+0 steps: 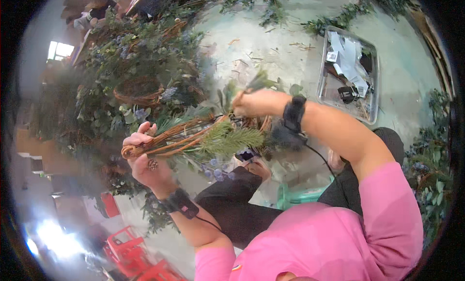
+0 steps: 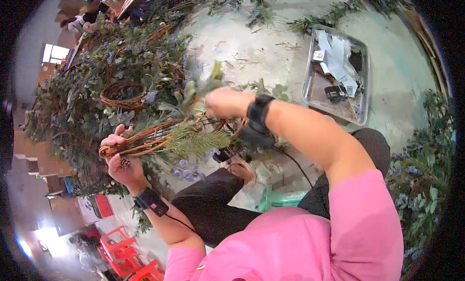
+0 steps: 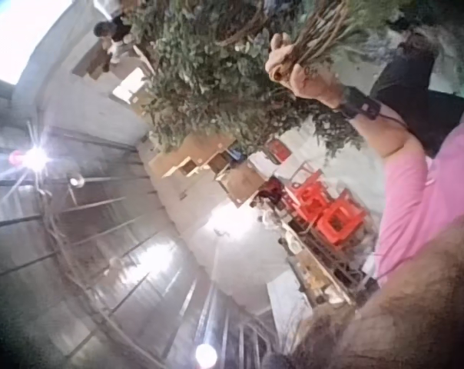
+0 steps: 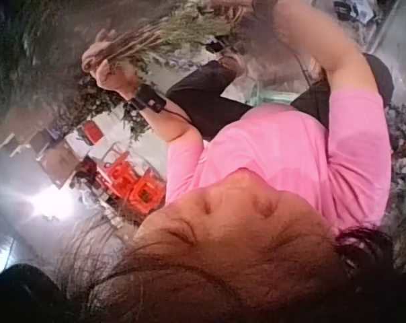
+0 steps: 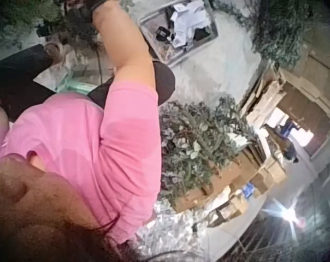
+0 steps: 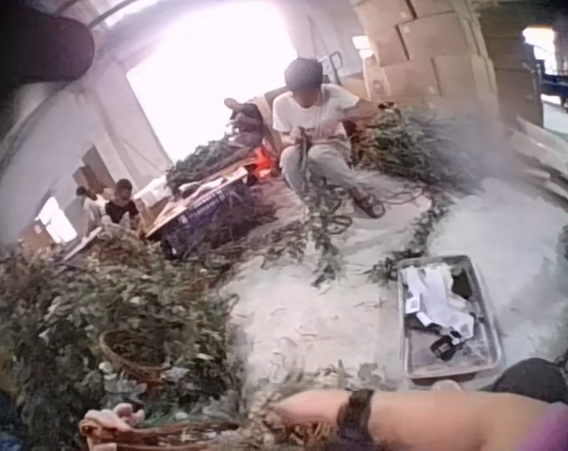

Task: The recorder is assembling and decorating artificial foliage wreaths, attaching leaves, pinecones, and berries to a vine base.

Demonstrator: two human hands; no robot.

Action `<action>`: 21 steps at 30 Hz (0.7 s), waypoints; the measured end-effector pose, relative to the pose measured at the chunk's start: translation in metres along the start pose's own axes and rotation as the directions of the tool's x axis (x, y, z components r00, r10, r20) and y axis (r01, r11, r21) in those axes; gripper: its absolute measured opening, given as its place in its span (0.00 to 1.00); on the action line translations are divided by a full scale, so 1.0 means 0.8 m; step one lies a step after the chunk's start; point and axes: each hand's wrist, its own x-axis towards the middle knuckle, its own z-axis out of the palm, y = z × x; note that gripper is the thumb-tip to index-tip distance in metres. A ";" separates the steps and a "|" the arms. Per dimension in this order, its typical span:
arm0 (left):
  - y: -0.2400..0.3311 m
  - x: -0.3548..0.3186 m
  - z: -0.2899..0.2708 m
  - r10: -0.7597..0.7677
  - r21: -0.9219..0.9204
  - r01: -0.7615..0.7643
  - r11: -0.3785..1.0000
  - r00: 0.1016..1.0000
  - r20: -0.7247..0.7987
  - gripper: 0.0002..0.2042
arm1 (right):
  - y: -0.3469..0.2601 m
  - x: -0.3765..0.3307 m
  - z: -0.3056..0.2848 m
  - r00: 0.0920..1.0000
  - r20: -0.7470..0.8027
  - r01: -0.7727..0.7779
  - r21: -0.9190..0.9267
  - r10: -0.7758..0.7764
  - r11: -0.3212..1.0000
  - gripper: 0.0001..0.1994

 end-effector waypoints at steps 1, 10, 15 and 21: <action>-0.002 0.004 0.001 0.009 -0.003 -0.009 1.000 1.000 0.006 0.15 | 0.014 0.007 -0.010 0.998 0.055 -0.046 0.140 0.039 0.989 0.11; -0.015 0.014 0.010 -0.002 0.001 0.002 1.000 0.997 0.075 0.15 | 0.062 0.026 0.002 0.968 0.250 -0.096 0.254 0.031 0.963 0.10; -0.012 0.015 0.005 -0.001 0.031 0.000 1.000 0.999 0.048 0.15 | 0.026 0.013 0.035 0.911 -0.213 0.210 -0.499 -0.353 0.841 0.04; -0.011 0.012 -0.015 -0.019 0.042 0.017 0.999 0.999 0.048 0.14 | 0.069 -0.016 0.018 0.971 -0.227 0.040 0.462 0.075 0.886 0.09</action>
